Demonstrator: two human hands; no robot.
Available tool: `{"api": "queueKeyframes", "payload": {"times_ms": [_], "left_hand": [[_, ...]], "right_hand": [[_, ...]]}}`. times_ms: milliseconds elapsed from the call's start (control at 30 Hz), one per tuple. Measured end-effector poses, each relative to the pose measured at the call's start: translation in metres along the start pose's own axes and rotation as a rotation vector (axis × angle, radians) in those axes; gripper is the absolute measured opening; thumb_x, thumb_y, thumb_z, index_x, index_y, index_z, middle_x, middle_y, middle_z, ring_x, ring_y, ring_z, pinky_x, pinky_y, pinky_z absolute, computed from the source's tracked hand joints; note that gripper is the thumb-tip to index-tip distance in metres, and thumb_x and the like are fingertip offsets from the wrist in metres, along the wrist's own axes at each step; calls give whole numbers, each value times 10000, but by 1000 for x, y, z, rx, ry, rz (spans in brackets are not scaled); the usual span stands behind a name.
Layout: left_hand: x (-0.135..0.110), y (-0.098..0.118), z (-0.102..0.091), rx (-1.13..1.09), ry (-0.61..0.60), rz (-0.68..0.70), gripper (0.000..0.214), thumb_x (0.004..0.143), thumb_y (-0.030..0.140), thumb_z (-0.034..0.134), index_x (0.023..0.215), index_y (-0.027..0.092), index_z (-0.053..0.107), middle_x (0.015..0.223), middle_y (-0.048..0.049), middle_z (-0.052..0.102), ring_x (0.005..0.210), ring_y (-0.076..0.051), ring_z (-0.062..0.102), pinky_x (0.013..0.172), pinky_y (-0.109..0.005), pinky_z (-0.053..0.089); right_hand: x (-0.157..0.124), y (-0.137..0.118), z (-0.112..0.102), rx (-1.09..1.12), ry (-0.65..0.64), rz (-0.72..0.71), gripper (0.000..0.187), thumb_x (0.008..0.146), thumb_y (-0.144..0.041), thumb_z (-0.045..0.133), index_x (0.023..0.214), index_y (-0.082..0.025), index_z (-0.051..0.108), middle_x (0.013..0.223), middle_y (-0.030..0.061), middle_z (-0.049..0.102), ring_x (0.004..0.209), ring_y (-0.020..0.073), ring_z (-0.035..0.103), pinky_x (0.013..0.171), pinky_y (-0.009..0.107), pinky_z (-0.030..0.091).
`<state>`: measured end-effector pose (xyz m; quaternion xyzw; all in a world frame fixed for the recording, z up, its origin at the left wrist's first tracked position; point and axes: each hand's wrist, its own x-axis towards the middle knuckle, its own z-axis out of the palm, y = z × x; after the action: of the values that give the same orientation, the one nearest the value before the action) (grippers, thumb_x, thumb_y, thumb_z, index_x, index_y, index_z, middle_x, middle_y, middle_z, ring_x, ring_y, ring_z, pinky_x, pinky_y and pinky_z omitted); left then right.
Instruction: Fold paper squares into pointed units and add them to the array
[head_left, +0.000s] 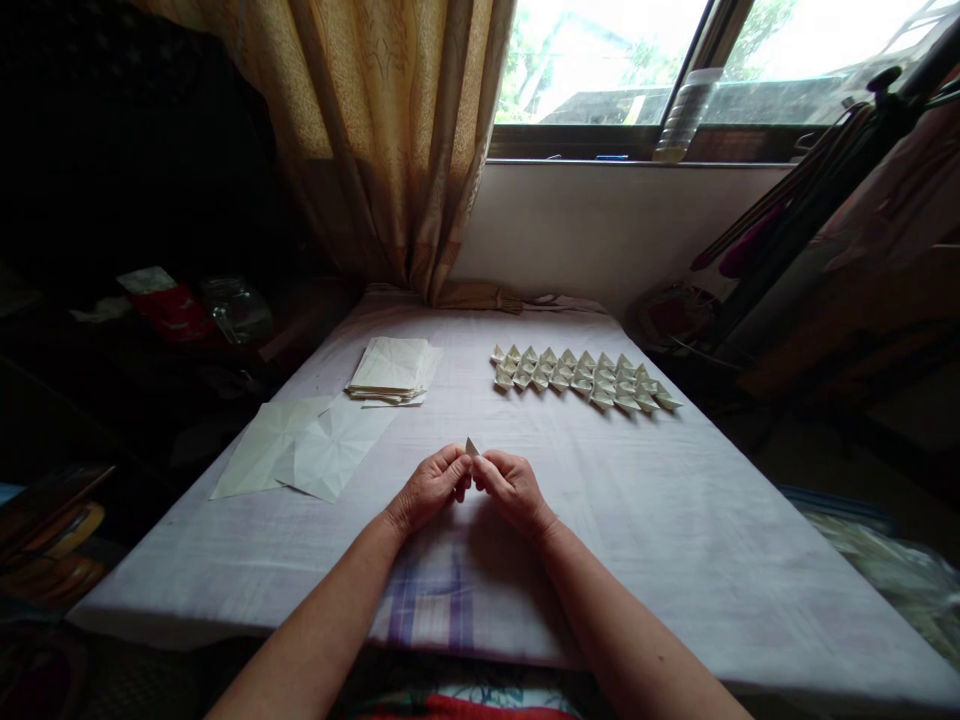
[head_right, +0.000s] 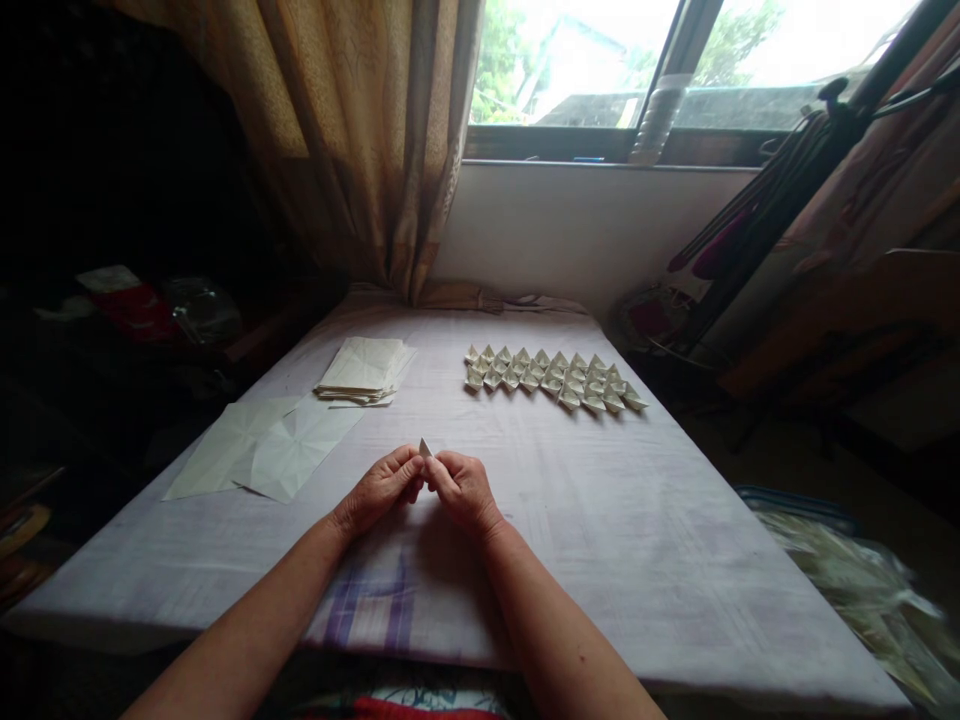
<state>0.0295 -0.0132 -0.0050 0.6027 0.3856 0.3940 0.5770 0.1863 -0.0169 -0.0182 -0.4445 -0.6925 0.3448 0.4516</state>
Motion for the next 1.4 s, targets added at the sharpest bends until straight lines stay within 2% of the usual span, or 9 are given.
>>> {"api": "queueKeyframes", "payload": {"times_ms": [233, 433, 600, 733, 867, 967, 1200, 1400], "left_hand": [[3, -5, -2, -23, 61, -19, 522, 764, 692, 571, 694, 188, 455, 558, 67, 457, 460, -60, 391, 446, -190, 294], [0, 0, -3, -24, 50, -51, 525, 782, 690, 556, 710, 172, 510, 570, 42, 509, 467, -67, 422, 439, -187, 300], [0, -2, -4, -16, 57, -55, 526, 765, 691, 576, 704, 171, 527, 554, 43, 507, 465, -66, 419, 436, -180, 307], [2, -1, -3, 5, 75, -50, 524, 755, 689, 583, 712, 168, 548, 576, 33, 523, 483, -74, 461, 427, -174, 338], [3, -2, 1, 34, 136, -45, 539, 737, 663, 616, 946, 166, 623, 739, -6, 608, 551, -100, 549, 389, -163, 347], [3, -3, 2, 67, 204, -52, 595, 747, 650, 603, 1087, 162, 627, 832, -36, 637, 589, -119, 587, 365, -161, 349], [5, -5, 0, 154, 254, -110, 499, 733, 621, 597, 900, 156, 671, 737, -21, 631, 520, -115, 572, 326, -162, 352], [6, -4, 0, 163, 214, -143, 514, 737, 631, 558, 927, 165, 662, 726, -11, 630, 542, -120, 587, 363, -172, 424]], "right_hand": [[1, 0, 0, 14, -45, -3, 450, 901, -453, 462, 561, -182, 577, 522, -1, 602, 488, 95, 521, 534, 202, 417], [0, 4, 0, -28, -9, -16, 442, 914, -465, 450, 620, -182, 618, 533, 8, 622, 490, 102, 548, 533, 202, 434], [0, 7, 2, -102, -9, -26, 484, 937, -468, 422, 597, -183, 615, 503, 6, 618, 452, 95, 534, 493, 188, 421], [0, 7, 2, -233, 11, -62, 505, 945, -446, 398, 549, -187, 575, 468, -1, 580, 431, 86, 495, 476, 185, 362], [-2, 7, 1, -429, 72, -112, 496, 928, -412, 414, 495, -189, 502, 463, 8, 537, 438, 85, 419, 495, 229, 262], [-3, 6, 2, -552, 62, -148, 450, 916, -361, 444, 506, -186, 513, 504, 20, 568, 477, 93, 436, 530, 251, 235], [-3, 3, 2, -726, -22, -183, 360, 911, -307, 497, 585, -186, 588, 592, 30, 637, 522, 104, 489, 559, 261, 232], [-4, 2, 2, -754, -61, -175, 369, 934, -333, 498, 603, -197, 588, 616, 27, 649, 530, 110, 516, 567, 257, 260]]}}
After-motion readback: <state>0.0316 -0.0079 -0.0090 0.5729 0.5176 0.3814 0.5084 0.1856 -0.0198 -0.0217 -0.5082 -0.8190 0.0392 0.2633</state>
